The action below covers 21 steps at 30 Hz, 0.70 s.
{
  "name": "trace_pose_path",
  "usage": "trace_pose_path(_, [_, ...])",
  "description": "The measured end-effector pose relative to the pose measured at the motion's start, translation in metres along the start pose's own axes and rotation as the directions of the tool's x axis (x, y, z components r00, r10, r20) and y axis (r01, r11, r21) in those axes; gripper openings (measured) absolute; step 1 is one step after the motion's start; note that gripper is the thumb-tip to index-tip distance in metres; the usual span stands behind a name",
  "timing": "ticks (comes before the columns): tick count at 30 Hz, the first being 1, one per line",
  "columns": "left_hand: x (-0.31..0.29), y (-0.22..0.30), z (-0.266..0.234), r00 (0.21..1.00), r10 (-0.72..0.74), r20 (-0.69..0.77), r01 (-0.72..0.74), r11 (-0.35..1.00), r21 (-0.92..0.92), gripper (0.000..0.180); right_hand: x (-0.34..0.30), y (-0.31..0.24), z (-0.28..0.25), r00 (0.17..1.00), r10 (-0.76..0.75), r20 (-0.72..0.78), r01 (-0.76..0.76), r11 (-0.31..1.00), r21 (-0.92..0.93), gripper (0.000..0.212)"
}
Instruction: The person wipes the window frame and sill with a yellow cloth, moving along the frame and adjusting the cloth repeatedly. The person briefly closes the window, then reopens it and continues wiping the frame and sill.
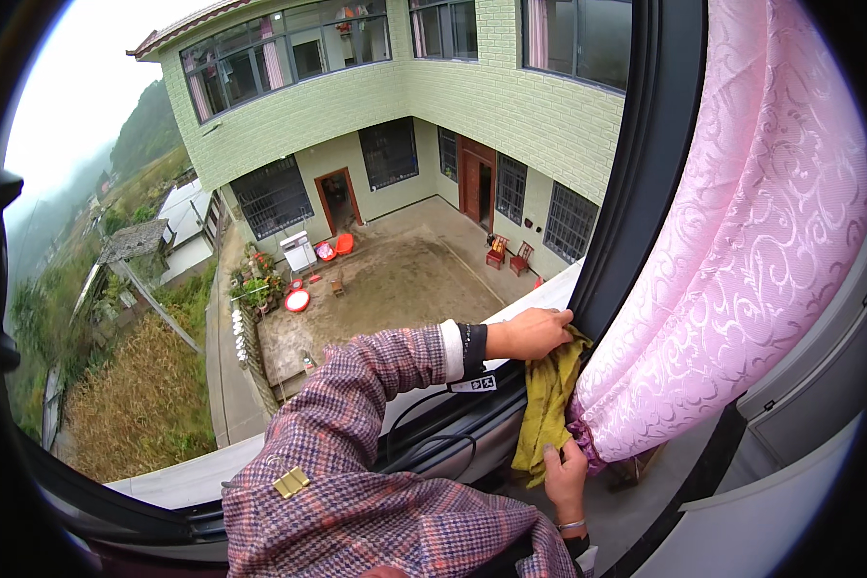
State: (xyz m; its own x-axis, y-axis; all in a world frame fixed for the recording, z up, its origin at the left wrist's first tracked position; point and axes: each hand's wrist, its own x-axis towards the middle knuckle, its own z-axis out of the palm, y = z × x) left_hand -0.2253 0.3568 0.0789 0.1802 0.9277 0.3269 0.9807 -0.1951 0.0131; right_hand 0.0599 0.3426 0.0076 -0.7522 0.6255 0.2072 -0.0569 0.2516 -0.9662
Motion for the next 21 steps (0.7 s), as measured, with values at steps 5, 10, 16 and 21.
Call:
trace_pose_path(5, [-0.004,0.004,-0.016,0.998,-0.034,-0.056,0.032,0.999,-0.036,0.021,-0.006,0.001,-0.007,1.000,-0.003,-0.004,0.003,1.000,0.010,0.033])
trace_pose_path(10, [-0.038,0.019,-0.037,0.975,0.218,-0.050,-0.222,0.972,-0.078,0.036,-0.012,0.015,-0.017,0.994,0.090,0.066,-0.088,0.996,-0.029,0.035])
trace_pose_path(16, [-0.033,0.014,-0.046,0.966,0.205,-0.156,-0.207,0.978,0.004,0.040,-0.003,0.020,-0.013,0.988,0.114,0.104,-0.113,0.993,-0.015,0.035])
trace_pose_path(21, [0.004,-0.017,-0.026,0.999,-0.032,0.001,0.032,0.998,0.048,0.020,0.013,0.005,-0.007,0.993,0.088,0.078,-0.088,0.996,-0.009,0.030])
